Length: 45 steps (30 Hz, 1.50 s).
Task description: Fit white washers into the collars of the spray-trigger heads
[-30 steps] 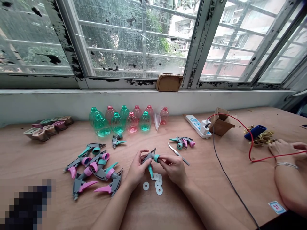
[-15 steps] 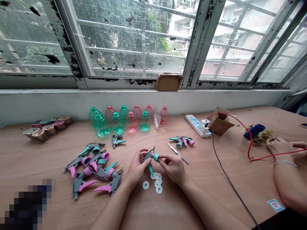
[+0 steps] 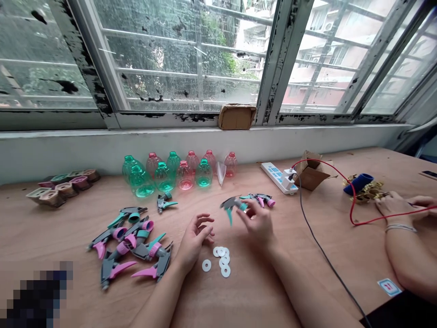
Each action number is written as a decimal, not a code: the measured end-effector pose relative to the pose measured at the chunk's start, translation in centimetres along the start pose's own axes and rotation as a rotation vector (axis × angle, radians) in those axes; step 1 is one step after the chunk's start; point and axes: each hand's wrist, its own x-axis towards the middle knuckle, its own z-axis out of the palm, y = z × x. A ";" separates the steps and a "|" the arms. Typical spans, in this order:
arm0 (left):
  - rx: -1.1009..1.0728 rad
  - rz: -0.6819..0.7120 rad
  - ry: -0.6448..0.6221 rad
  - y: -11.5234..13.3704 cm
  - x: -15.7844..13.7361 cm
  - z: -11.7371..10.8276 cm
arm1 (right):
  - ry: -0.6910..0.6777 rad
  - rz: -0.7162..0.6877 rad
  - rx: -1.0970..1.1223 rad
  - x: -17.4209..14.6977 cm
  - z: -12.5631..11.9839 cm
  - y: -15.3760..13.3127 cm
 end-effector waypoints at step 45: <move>0.358 0.106 -0.141 0.3 -0.7 0.9 | -0.804 -0.050 0.319 -1.7 1.6 -0.1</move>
